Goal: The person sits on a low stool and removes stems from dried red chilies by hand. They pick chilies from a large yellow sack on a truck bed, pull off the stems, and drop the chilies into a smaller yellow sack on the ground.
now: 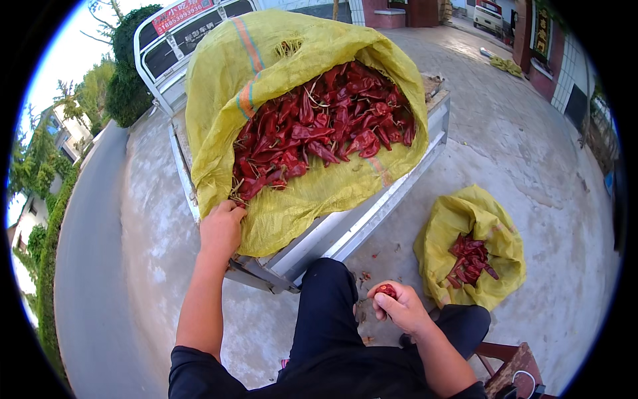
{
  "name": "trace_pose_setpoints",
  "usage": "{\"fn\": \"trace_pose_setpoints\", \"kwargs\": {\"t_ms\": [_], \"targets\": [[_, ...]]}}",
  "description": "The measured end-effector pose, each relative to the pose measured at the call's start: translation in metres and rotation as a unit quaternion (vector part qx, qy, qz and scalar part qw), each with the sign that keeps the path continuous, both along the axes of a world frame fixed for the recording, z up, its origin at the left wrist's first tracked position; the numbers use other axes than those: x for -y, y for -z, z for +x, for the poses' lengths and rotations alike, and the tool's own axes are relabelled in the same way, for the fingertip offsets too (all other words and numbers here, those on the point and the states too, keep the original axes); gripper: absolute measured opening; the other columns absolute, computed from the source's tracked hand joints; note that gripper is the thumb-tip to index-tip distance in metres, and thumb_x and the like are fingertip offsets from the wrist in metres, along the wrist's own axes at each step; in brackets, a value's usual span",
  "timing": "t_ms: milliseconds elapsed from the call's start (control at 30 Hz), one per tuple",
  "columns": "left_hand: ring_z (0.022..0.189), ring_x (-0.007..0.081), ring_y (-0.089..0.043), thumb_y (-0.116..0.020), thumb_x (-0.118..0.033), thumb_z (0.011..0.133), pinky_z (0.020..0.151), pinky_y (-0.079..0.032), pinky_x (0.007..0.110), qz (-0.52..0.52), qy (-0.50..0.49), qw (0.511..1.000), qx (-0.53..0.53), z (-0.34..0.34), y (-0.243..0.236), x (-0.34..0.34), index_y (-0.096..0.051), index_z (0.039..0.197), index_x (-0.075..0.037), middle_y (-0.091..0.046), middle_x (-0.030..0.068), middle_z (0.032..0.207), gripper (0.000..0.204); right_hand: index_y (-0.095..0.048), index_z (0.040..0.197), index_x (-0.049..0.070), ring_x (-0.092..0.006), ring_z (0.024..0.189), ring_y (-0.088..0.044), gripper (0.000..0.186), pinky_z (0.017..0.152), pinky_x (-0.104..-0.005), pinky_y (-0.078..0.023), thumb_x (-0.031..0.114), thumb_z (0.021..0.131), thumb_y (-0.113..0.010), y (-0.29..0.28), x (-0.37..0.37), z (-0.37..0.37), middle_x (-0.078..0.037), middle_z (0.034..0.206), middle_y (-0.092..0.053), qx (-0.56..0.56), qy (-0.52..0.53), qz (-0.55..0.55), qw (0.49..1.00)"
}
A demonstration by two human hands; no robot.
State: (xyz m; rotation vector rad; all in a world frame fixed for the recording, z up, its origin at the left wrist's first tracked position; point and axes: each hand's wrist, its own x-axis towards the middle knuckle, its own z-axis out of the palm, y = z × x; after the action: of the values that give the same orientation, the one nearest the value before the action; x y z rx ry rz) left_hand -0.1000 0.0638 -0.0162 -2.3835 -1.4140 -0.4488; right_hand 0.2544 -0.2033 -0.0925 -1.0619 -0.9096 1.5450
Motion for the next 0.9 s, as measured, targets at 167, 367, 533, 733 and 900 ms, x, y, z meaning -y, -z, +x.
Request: {"fn": "trace_pose_setpoints", "kwargs": {"t_ms": [167, 367, 533, 733, 900], "targets": [[0.099, 0.0309, -0.070, -0.069, -0.007, 0.084, 0.082, -0.057, 0.044, 0.066, 0.057, 0.996, 0.024, 0.002, -0.007, 0.000, -0.076, 0.097, -0.014, -0.072, 0.0035, 0.107, 0.017, -0.067, 0.118, 0.001, -0.0091, 0.076, -0.068, 0.019, 0.069, -0.0251, -0.055, 0.017, 0.108, -0.062, 0.001, 0.000, -0.002, -0.003, 0.088, -0.072, -0.020, -0.006, -0.011, 1.000], [0.094, 0.0287, -0.070, -0.070, 0.007, 0.086, 0.078, -0.056, 0.035, 0.116, 0.157, 0.948, 0.251, 0.016, -0.043, 0.028, -0.068, 0.099, -0.003, -0.072, 0.0123, 0.110, 0.017, -0.068, 0.118, 0.002, -0.0100, 0.074, -0.069, 0.017, 0.069, -0.0267, -0.058, 0.012, 0.105, -0.066, -0.001, -0.006, -0.007, -0.004, 0.083, -0.071, 0.007, -0.011, -0.017, 1.000], [0.098, 0.0192, -0.068, -0.067, 0.009, 0.092, 0.082, -0.054, 0.029, -0.004, 0.181, 0.886, 0.426, 0.046, -0.060, 0.071, -0.066, 0.101, -0.001, -0.071, 0.0139, 0.112, 0.014, -0.068, 0.119, 0.003, -0.0117, 0.076, -0.068, 0.023, 0.073, -0.0272, -0.058, 0.009, 0.098, -0.074, -0.035, -0.015, -0.016, -0.007, 0.099, -0.072, 0.080, 0.050, 0.017, 0.995], [0.105, 0.0165, -0.066, -0.067, 0.008, 0.097, 0.089, -0.055, 0.030, -0.260, 0.288, 0.735, 0.556, 0.098, -0.016, 0.120, -0.063, 0.109, 0.000, -0.067, 0.0144, 0.122, 0.015, -0.070, 0.121, 0.004, -0.0251, 0.099, -0.072, 0.043, 0.089, -0.0367, -0.058, 0.013, 0.083, -0.087, -0.087, -0.046, -0.030, -0.013, 0.124, -0.069, 0.390, 0.196, 0.344, 0.832], [0.105, 0.0172, -0.066, -0.069, 0.006, 0.097, 0.091, -0.055, 0.032, -0.363, 0.342, 0.626, 0.599, 0.142, 0.025, 0.147, -0.066, 0.109, 0.000, -0.067, 0.0125, 0.119, 0.014, -0.067, 0.114, 0.006, -0.0371, 0.100, -0.071, 0.039, 0.083, -0.0481, -0.057, 0.029, 0.086, -0.081, -0.085, -0.045, -0.020, -0.016, 0.108, -0.072, 0.471, 0.081, 0.253, 0.841]]}}
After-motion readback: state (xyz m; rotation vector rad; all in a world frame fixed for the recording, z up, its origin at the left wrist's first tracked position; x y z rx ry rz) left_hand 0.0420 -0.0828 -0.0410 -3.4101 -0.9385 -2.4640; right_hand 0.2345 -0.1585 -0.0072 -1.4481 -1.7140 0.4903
